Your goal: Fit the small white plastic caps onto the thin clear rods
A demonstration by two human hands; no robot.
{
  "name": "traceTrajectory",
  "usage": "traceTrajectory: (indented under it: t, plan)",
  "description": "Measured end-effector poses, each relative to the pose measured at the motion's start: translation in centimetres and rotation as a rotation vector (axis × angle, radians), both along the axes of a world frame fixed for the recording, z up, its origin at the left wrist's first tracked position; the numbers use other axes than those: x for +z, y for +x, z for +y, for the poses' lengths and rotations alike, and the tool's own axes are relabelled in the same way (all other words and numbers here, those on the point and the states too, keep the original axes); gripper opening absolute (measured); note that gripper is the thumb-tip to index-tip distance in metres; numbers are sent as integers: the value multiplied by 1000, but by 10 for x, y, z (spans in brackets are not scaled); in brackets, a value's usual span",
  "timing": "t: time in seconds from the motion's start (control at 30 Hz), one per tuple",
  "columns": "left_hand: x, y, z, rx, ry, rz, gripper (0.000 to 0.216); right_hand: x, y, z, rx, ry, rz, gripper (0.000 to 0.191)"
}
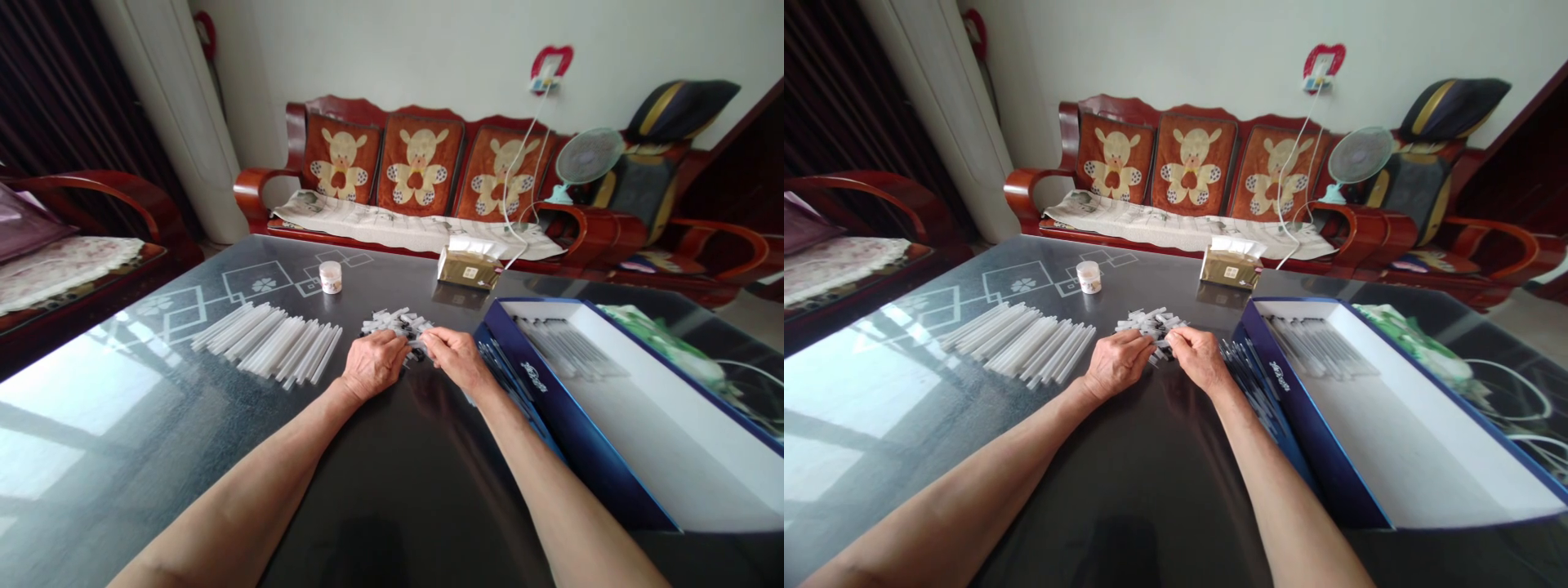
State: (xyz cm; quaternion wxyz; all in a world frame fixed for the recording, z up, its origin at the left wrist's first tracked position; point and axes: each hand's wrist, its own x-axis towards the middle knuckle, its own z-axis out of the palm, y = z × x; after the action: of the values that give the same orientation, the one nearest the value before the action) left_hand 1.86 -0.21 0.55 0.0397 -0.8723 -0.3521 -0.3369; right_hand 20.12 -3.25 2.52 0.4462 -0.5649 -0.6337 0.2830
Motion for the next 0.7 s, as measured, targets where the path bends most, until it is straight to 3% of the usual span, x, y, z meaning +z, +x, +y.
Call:
traceTrajectory:
  t: [0.3,0.7]
  plan:
    - [1,1,-2,12,102,84,32,5,-10,-2,-30,-164,266,35]
    - [0,4,-3,12,179,98,30,13,-14,-3,-98,-399,429,30]
